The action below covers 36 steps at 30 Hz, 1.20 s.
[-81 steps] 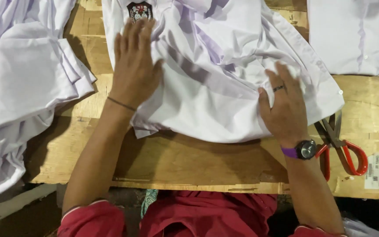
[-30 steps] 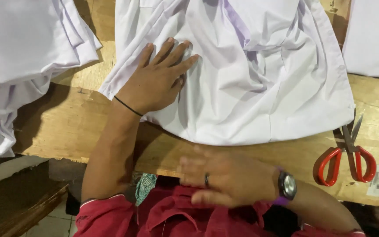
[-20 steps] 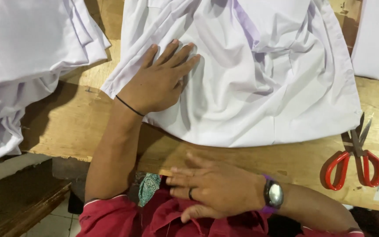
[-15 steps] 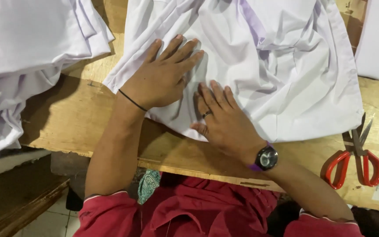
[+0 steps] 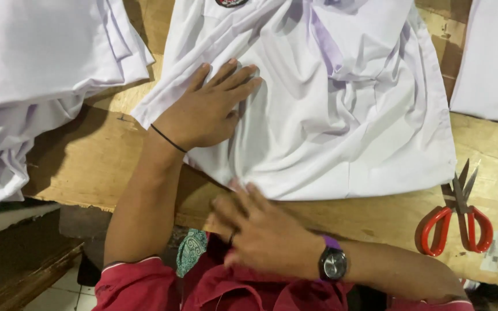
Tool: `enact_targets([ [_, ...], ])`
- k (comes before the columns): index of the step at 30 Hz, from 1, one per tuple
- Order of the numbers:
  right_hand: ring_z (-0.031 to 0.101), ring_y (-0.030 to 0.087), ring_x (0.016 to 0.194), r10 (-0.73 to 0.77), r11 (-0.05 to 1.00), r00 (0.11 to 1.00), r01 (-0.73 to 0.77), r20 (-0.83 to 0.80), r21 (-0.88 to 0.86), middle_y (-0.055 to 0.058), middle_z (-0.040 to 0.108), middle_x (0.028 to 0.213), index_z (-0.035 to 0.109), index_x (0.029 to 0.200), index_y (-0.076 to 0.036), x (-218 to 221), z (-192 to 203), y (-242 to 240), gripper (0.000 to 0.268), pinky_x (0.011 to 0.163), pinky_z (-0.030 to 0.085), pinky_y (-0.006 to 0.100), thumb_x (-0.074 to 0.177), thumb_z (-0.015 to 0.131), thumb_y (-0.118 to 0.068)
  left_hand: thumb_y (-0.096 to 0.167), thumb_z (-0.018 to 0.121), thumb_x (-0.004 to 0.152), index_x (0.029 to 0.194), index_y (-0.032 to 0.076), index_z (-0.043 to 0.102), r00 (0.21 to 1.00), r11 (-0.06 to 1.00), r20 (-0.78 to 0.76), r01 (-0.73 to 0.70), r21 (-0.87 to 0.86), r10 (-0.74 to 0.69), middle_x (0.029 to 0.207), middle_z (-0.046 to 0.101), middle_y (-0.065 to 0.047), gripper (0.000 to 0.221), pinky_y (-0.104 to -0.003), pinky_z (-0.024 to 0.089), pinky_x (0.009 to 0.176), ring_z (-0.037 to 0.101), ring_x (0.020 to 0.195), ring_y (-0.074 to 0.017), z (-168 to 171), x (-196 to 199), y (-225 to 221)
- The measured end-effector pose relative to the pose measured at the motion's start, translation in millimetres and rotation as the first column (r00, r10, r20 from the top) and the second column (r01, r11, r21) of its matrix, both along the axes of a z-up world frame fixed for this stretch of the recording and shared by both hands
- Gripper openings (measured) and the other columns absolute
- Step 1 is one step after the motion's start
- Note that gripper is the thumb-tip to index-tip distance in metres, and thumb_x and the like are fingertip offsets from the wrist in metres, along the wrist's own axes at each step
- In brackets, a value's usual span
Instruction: Trimming loose threads from a white shirt and performing a quality inspection of the collar and garment.
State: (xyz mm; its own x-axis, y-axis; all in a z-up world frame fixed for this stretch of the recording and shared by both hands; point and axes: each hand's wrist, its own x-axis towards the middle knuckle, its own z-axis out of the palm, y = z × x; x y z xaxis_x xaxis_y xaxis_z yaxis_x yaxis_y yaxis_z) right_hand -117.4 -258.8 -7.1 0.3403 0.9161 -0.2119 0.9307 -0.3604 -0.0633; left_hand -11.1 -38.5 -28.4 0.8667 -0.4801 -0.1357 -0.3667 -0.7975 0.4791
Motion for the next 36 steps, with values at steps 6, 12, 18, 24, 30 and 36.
enact_targets([
  [6, 0.049, 0.038, 0.142, 0.152, 0.87, 0.788, 0.18, -0.597, 0.459, 0.021, 0.053, 0.148, 0.051, 0.136, 0.0, 68.7, 7.7, 2.0, 0.045, 0.117, 0.031, 0.062, 0.11, 0.04, -0.036, 0.006, 0.033, 0.102, 0.155, 0.012, 0.041, 0.996, 0.993, 0.022, -0.08, -0.089, 0.083, 0.166, 0.034, -0.002, 0.054, -0.059, 0.011, 0.121, 0.019, 0.155, -0.0257, 2.2, -0.5, 1.5],
  [12, 0.037, 0.041, 0.146, -0.21, 0.95, 0.924, 0.271, -0.32, 0.157, 0.022, 0.054, 0.147, 0.062, 0.128, 0.002, 54.7, 16.4, 17.1, 0.054, 0.117, 0.037, 0.053, 0.096, 0.065, -0.042, -0.016, 0.029, 0.077, 0.158, 0.009, 0.034, 0.993, 0.979, -0.001, -0.113, -0.171, 0.115, 0.162, 0.04, -0.014, 0.086, -0.054, 0.018, 0.118, 0.028, 0.153, -0.0319, -0.3, 6.1, 8.0],
  [18, 0.053, 0.031, 0.138, 0.119, 0.875, 0.729, 0.244, -0.674, 0.419, 0.015, 0.058, 0.145, 0.051, 0.143, -0.006, 71.3, -2.0, 7.0, 0.06, 0.123, 0.02, 0.059, 0.108, 0.032, -0.049, -0.011, 0.035, 0.08, 0.155, 0.01, 0.041, 0.994, 0.98, 0.016, -0.101, -0.172, 0.106, 0.16, 0.042, -0.01, 0.079, -0.056, 0.017, 0.119, 0.028, 0.153, -0.0298, 4.4, 3.0, 6.4],
  [24, 0.057, 0.045, 0.133, 0.275, 0.924, 0.959, -0.284, 0.071, 0.255, 0.014, 0.073, 0.12, 0.076, 0.112, -0.012, 26.0, 29.1, 17.8, 0.067, 0.109, 0.044, 0.063, 0.092, 0.052, -0.071, -0.01, 0.034, 0.081, 0.156, 0.008, 0.04, 0.995, 0.982, 0.015, -0.095, -0.164, 0.099, 0.161, 0.041, -0.009, 0.077, -0.056, 0.017, 0.12, 0.026, 0.154, -0.0293, -0.4, 4.8, 10.6],
  [30, 0.056, 0.035, 0.135, 0.041, 0.816, 0.839, 0.286, -0.542, 0.503, 0.021, 0.057, 0.147, 0.05, 0.142, -0.005, 75.6, 8.0, 4.9, 0.055, 0.113, 0.048, 0.047, 0.107, 0.042, -0.046, -0.007, 0.029, 0.087, 0.157, 0.007, 0.035, 0.993, 0.98, 0.038, -0.1, -0.172, 0.108, 0.164, 0.039, -0.011, 0.072, -0.058, 0.019, 0.119, 0.029, 0.154, -0.0314, -5.9, 2.6, 10.6],
  [36, 0.055, 0.045, 0.12, 0.271, 0.9, 0.919, -0.137, -0.286, 0.414, 0.022, 0.06, 0.123, 0.06, 0.127, -0.001, 34.3, 37.0, 14.3, 0.065, 0.108, 0.039, 0.061, 0.1, 0.042, -0.058, -0.013, 0.037, 0.08, 0.163, 0.006, 0.008, 0.982, 0.955, 0.132, -0.097, -0.282, 0.139, 0.149, 0.059, -0.016, 0.09, -0.054, 0.03, 0.115, 0.06, 0.126, -0.0354, -10.8, 8.5, 19.0],
])
